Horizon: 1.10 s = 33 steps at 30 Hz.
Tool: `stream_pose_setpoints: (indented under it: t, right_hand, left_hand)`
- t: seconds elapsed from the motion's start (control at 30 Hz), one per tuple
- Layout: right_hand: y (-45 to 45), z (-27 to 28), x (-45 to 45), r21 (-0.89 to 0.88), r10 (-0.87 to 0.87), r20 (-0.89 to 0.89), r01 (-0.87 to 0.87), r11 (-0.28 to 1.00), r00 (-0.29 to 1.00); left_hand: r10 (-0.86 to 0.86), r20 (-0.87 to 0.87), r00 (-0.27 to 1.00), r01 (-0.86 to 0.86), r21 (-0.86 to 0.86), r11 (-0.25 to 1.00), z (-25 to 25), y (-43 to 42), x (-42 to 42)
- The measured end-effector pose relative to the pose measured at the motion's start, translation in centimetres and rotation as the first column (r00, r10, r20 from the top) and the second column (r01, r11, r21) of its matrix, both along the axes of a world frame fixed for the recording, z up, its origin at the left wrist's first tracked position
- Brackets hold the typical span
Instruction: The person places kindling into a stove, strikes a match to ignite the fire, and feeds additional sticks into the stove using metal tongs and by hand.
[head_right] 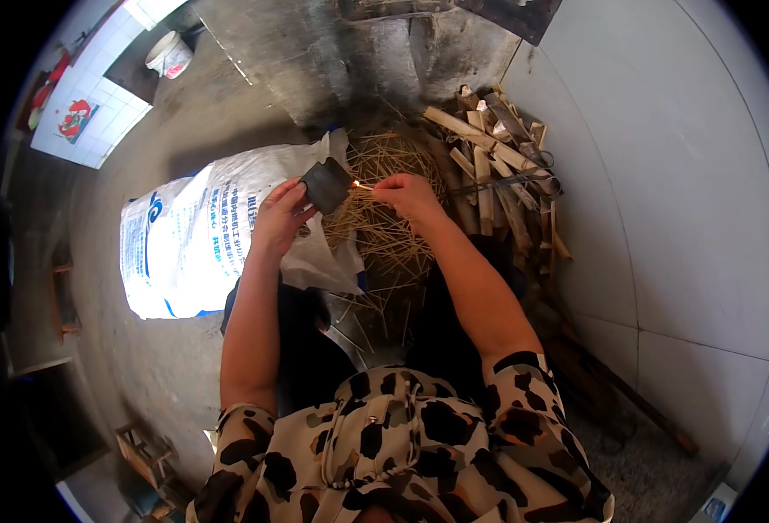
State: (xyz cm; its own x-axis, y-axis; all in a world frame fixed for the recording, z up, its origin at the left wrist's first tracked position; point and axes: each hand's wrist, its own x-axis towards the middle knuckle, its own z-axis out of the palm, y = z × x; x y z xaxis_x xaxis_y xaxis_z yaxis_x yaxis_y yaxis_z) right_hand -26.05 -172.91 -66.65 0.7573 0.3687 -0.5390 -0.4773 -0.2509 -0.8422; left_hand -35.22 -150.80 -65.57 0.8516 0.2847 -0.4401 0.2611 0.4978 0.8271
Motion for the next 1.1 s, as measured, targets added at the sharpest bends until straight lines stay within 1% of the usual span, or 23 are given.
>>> stream_pose_setpoints:
  t: [0.23, 0.33, 0.73, 1.1]
  right_hand:
    - [0.13, 0.04, -0.03, 0.033, -0.023, -0.012, 0.023, 0.999, 1.0]
    - [0.18, 0.17, 0.03, 0.011, -0.035, -0.018, 0.036, 0.999, 0.999]
    - [0.29, 0.03, -0.03, 0.076, -0.078, -0.031, 0.08, 0.994, 0.997]
    - [0.16, -0.16, 0.0, 0.053, -0.026, 0.007, 0.026, 0.998, 1.0]
  left_hand:
    - [0.001, -0.017, 1.0, 0.0, 0.02, 1.0, -0.17, 0.12, 0.01]
    - [-0.001, -0.019, 1.0, 0.001, 0.028, 1.0, -0.11, 0.08, 0.03]
    - [-0.001, -0.024, 1.0, 0.002, 0.023, 1.0, 0.19, 0.01, 0.01]
    - [0.003, -0.009, 1.0, -0.003, 0.018, 1.0, -0.07, 0.13, 0.0]
